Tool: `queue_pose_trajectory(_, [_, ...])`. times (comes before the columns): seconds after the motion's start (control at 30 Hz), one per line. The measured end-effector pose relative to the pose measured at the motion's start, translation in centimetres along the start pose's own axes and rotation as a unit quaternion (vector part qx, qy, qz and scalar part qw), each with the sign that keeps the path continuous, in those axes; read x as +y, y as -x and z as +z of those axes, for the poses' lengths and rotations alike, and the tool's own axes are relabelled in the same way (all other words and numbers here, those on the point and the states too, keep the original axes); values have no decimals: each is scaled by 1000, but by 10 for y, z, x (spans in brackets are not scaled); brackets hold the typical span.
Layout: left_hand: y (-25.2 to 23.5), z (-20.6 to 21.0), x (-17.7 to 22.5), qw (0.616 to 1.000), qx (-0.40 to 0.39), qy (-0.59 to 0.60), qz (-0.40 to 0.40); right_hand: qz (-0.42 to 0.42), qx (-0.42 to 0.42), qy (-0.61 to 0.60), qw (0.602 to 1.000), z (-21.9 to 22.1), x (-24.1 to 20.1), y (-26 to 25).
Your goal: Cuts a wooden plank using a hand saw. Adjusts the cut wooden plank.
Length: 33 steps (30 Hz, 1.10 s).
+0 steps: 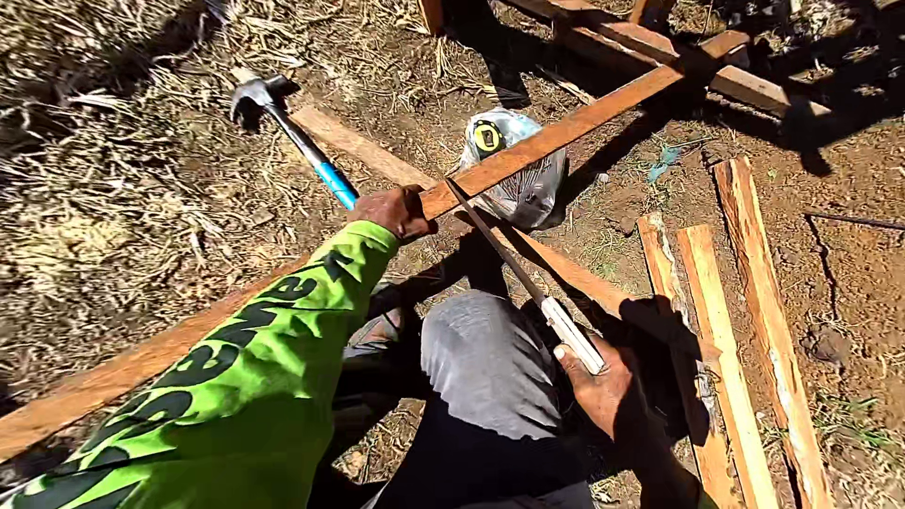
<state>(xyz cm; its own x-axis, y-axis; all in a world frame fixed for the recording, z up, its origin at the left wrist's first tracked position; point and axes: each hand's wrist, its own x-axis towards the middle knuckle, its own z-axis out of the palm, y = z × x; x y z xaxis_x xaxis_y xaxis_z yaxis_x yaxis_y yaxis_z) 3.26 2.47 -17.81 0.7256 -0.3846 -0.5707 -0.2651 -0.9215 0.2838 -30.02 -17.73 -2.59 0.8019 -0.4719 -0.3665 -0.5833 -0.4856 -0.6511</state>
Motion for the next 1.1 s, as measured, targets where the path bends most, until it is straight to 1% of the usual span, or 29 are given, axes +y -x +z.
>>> queue_pose_trajectory(0.03, [0, -13, 1, 1000, -1, 1, -1, -26, 5, 1, 1000, 2, -1, 6])
queue_pose_trajectory(0.1, [6, -19, -2, 1000, 6, 5, 12, -69, 6, 25, 997, -12, -4, 28])
queue_pose_trajectory(0.17, [8, -15, 2, 1000, 7, 6, 25, -85, 15, 56, 995, -35, 0, 46])
queue_pose_trajectory(0.2, [11, -11, 5, 1000, 2, 5, 26, -86, 12, 63, 994, -38, 2, 48])
queue_pose_trajectory(0.23, [17, -4, 8, 1000, -9, 3, 23, -70, 1, 61, 996, -32, 0, 42])
queue_pose_trajectory(0.27, [24, 3, 11, 1000, -17, 2, 26, -41, -13, 55, 998, -18, -6, 26])
queue_pose_trajectory(0.3, [29, 8, 16, 999, -19, 4, 31, -28, -16, 45, 998, 4, -13, -3])
queue_pose_trajectory(0.37, [37, 21, 23, 999, -21, 18, 35, -26, -18, 28, 999, 53, -28, -68])
queue_pose_trajectory(0.4, [41, 28, 23, 999, -30, 21, 28, -22, -33, 25, 999, 71, -35, -90])
queue_pose_trajectory(0.43, [41, 35, 20, 999, -34, 21, 23, -21, -43, 26, 999, 81, -38, -101])
queue_pose_trajectory(0.47, [38, 38, 17, 999, -39, 19, 22, -20, -43, 26, 999, 84, -35, -100])
queue_pose_trajectory(0.53, [39, 48, 17, 998, -58, 26, 25, -1, -28, 31, 999, 70, -13, -64])
queue_pose_trajectory(0.6, [32, 47, 12, 998, -59, 29, 23, 0, -21, 36, 999, 35, 1, -13])
queue_pose_trajectory(0.67, [31, 50, 17, 997, -64, 33, 26, -8, -18, 67, 998, -4, 17, 39])
queue_pose_trajectory(0.73, [32, 51, 18, 997, -74, 34, 16, -37, -9, 86, 996, -17, 27, 58])
queue_pose_trajectory(0.77, [35, 51, 17, 996, -76, 32, 15, -33, -12, 82, 996, -10, 27, 52])
queue_pose_trajectory(0.8, [36, 50, 16, 997, -74, 31, 19, -22, -14, 67, 997, 5, 24, 33])
queue_pose_trajectory(0.9, [37, 48, 15, 998, -55, 27, 34, -47, 27, 0, 999, 68, 6, -49])
queue_pose_trajectory(0.93, [37, 44, 14, 998, -49, 26, 33, -50, 25, -8, 998, 82, 0, -65])
queue_pose_trajectory(0.97, [40, 37, 16, 998, -48, 27, 32, -47, 20, -9, 999, 88, -5, -70])
queue_pose_trajectory(1.03, [41, 29, 16, 998, -53, 27, 29, -48, 18, -6, 999, 78, -4, -54])
queue_pose_trajectory(1.1, [38, 35, 10, 998, -54, 30, 28, -35, 13, 13, 999, 44, 11, -12])
